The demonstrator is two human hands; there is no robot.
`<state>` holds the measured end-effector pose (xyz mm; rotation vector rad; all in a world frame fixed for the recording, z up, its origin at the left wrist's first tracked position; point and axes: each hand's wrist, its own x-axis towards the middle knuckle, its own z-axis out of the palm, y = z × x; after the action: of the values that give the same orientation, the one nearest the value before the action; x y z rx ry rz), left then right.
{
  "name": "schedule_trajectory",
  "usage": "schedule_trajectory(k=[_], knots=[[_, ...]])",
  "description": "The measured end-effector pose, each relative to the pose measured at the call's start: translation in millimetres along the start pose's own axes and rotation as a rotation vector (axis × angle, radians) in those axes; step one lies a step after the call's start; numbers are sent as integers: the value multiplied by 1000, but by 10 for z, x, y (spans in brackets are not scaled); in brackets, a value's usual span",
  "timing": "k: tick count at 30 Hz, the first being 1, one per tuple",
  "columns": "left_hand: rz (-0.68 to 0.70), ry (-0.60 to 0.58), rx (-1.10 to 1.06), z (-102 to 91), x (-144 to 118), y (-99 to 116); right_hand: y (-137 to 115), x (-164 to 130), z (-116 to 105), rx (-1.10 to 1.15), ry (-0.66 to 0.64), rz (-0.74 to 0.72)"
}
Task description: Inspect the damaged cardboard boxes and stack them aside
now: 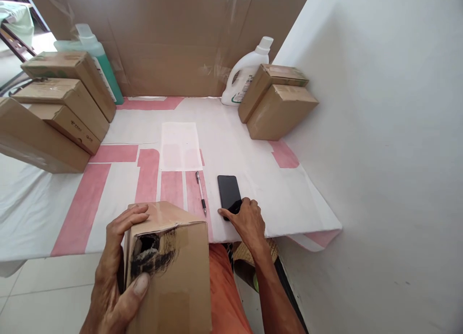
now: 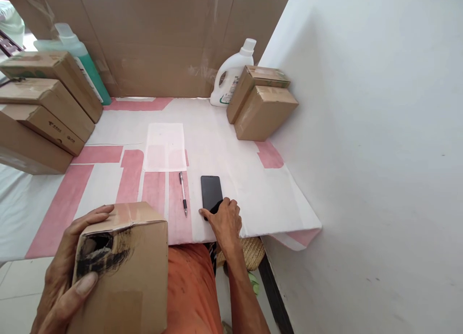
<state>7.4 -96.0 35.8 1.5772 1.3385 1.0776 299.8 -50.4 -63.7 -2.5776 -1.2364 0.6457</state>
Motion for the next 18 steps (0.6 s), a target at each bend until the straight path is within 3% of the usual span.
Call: schedule_trajectory(k=[5, 8, 11, 14, 18], knots=[[1, 14, -7, 29, -6, -10, 139, 212, 43, 383, -101, -6], [5, 25, -11, 40, -14, -23, 110, 155, 10, 680, -222, -56], [21, 19, -15, 52, -19, -25, 17, -124, -156, 941, -336, -91], [28, 15, -29, 51, -15, -41, -118, -556, -463, 1265, -530, -132], [-35, -4, -130, 10, -11, -146, -298, -1046, -841, 1452, -658, -150]])
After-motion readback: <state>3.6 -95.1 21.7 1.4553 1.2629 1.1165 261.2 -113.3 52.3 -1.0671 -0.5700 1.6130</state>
